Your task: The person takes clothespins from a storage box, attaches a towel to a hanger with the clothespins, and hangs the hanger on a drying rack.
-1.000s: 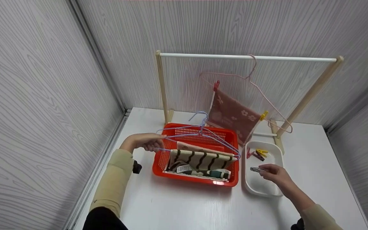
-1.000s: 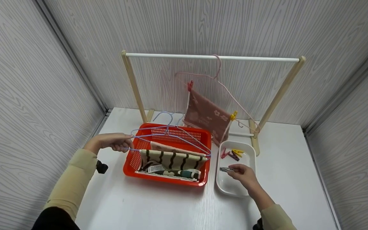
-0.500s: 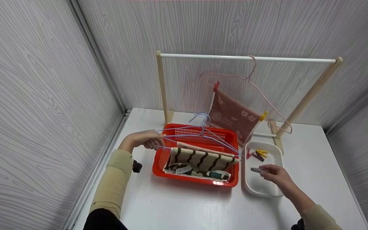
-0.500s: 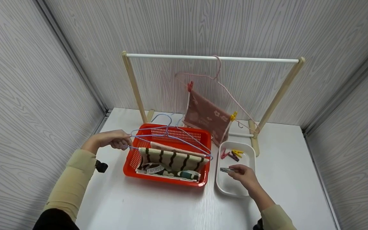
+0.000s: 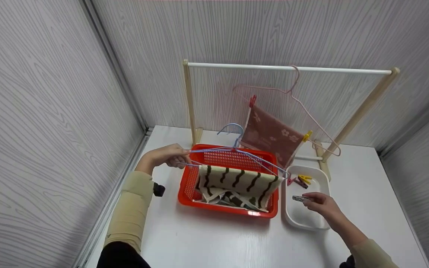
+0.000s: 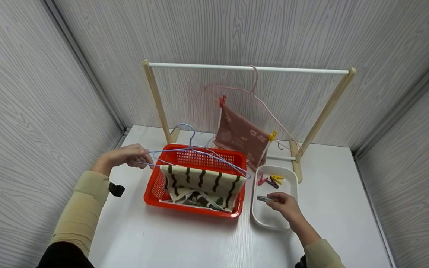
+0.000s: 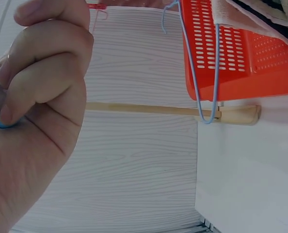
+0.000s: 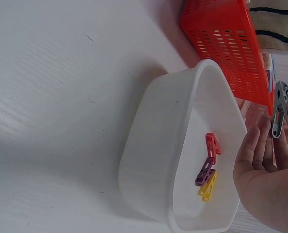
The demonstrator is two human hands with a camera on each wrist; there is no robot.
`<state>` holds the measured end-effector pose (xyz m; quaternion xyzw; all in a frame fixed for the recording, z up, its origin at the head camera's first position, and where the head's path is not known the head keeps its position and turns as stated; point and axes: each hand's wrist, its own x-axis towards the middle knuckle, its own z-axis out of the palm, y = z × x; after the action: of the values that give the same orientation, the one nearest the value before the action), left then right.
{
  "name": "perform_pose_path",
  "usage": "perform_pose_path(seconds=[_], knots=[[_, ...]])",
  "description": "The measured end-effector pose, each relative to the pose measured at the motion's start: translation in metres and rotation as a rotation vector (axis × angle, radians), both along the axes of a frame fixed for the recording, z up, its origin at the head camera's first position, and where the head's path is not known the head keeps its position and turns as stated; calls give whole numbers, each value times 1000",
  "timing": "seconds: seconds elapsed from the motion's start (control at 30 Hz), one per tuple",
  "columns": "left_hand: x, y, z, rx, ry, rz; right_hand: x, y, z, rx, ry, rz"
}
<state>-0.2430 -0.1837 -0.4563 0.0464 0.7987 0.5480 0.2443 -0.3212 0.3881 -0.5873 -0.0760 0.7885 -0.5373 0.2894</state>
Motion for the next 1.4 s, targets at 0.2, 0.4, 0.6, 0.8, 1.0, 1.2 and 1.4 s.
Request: perform_pose_path(seconds=[0.2, 0.4, 0.6, 0.8, 1.0, 1.2, 1.4], knots=[[-4, 1, 5, 33, 42, -17, -1, 1, -2, 0, -12, 0], [-7, 3, 7, 56, 71, -28, -1, 1, -2, -10, -10, 9], [-9, 5, 12, 53, 78, -38, 0, 2, -4, 2, -12, 1], [-13, 9, 25, 36, 99, -35, 0, 2, -4, -20, -6, -6], [-16, 12, 34, 72, 138, -42, 1, 3, -5, -25, 3, -7], [-17, 15, 37, 125, 153, -33, -1, 4, -2, -21, 23, 2], [-21, 19, 38, 127, 159, -38, -1, 4, 2, -24, 31, 11]])
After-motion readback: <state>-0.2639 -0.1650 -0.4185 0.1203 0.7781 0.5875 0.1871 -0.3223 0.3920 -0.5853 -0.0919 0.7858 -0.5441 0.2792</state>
